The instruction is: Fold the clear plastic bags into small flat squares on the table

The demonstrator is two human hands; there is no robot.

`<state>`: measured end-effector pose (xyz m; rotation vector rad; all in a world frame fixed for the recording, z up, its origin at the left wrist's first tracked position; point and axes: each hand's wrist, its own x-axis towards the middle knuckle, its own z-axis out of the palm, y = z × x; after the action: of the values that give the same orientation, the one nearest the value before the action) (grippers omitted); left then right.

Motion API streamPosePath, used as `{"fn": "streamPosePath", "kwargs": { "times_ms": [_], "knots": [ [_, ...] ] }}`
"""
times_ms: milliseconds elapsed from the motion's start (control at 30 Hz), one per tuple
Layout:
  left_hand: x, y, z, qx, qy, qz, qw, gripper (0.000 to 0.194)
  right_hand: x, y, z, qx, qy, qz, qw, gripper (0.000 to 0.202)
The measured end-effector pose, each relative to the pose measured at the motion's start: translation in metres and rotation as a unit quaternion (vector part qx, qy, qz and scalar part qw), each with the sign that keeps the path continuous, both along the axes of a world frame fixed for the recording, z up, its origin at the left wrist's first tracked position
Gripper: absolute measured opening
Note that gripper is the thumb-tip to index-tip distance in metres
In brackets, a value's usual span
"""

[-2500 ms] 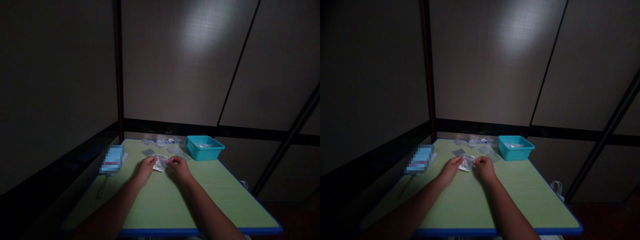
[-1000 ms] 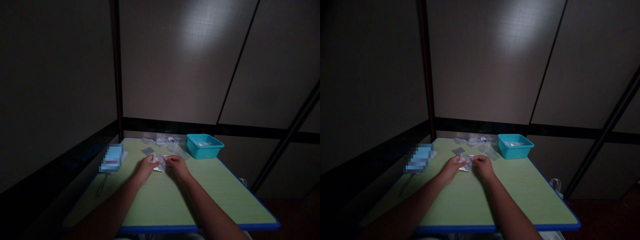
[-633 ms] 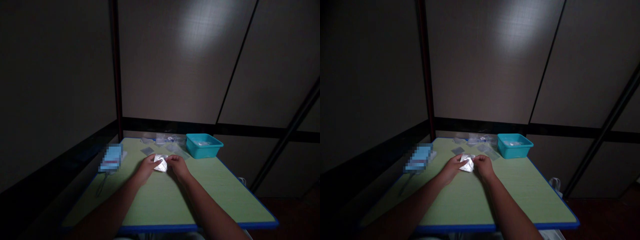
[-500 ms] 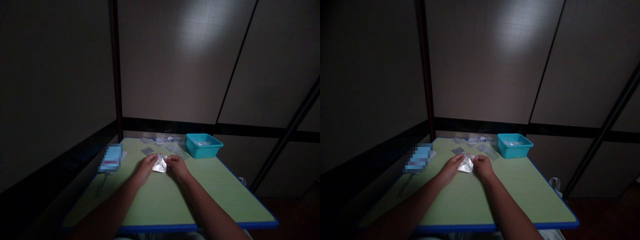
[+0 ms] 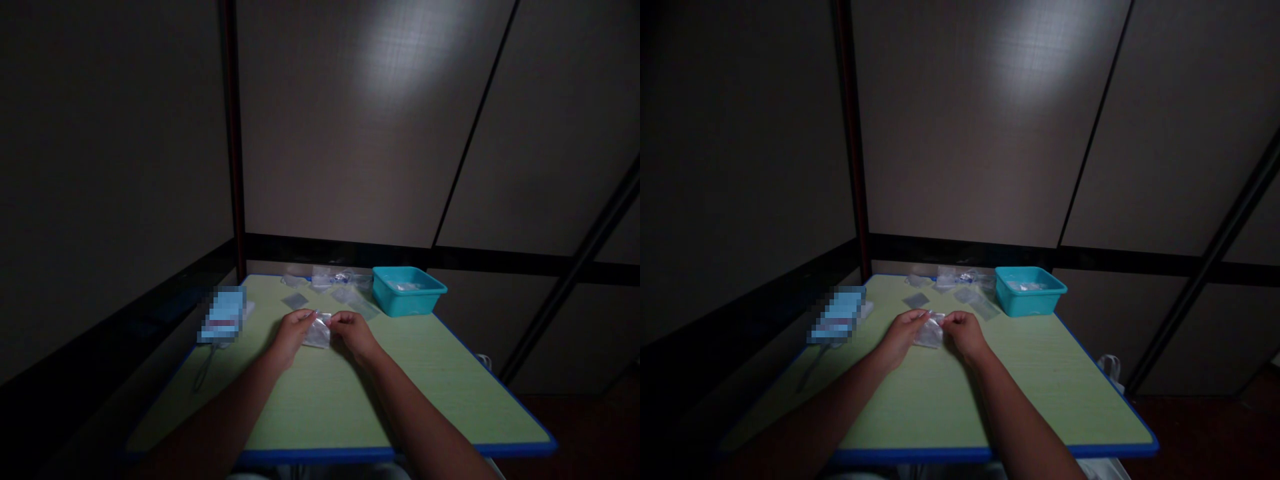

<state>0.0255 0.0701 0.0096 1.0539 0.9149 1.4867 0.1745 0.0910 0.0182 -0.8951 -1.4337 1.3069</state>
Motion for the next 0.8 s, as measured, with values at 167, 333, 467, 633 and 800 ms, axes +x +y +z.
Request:
{"fn": "streamPosePath", "kwargs": {
  "times_ms": [167,333,467,633,800],
  "knots": [
    [0.0007,-0.0015,0.0022,-0.011,-0.022,-0.012,1.0,0.042,-0.0001,0.0002,0.0004,-0.007,0.007,-0.003,1.0,0.024],
    [0.0025,-0.0057,0.0074,-0.031,-0.035,-0.026,0.999,0.048,0.0,0.0013,0.0007,0.005,0.02,-0.026,0.999,0.026],
    [0.0026,-0.0061,0.0083,-0.032,-0.034,-0.03,0.998,0.046,0.0002,0.0035,-0.0001,0.0,0.018,-0.054,0.998,0.027],
    [0.0008,-0.0037,0.0055,-0.032,-0.022,-0.03,0.999,0.039,0.0013,0.0066,-0.0023,-0.001,0.017,-0.062,0.998,0.025],
    [0.0002,-0.0035,0.0049,-0.028,-0.02,-0.019,0.999,0.037,0.0022,0.0067,-0.0036,-0.005,0.018,-0.059,0.998,0.025]
  ]
}}
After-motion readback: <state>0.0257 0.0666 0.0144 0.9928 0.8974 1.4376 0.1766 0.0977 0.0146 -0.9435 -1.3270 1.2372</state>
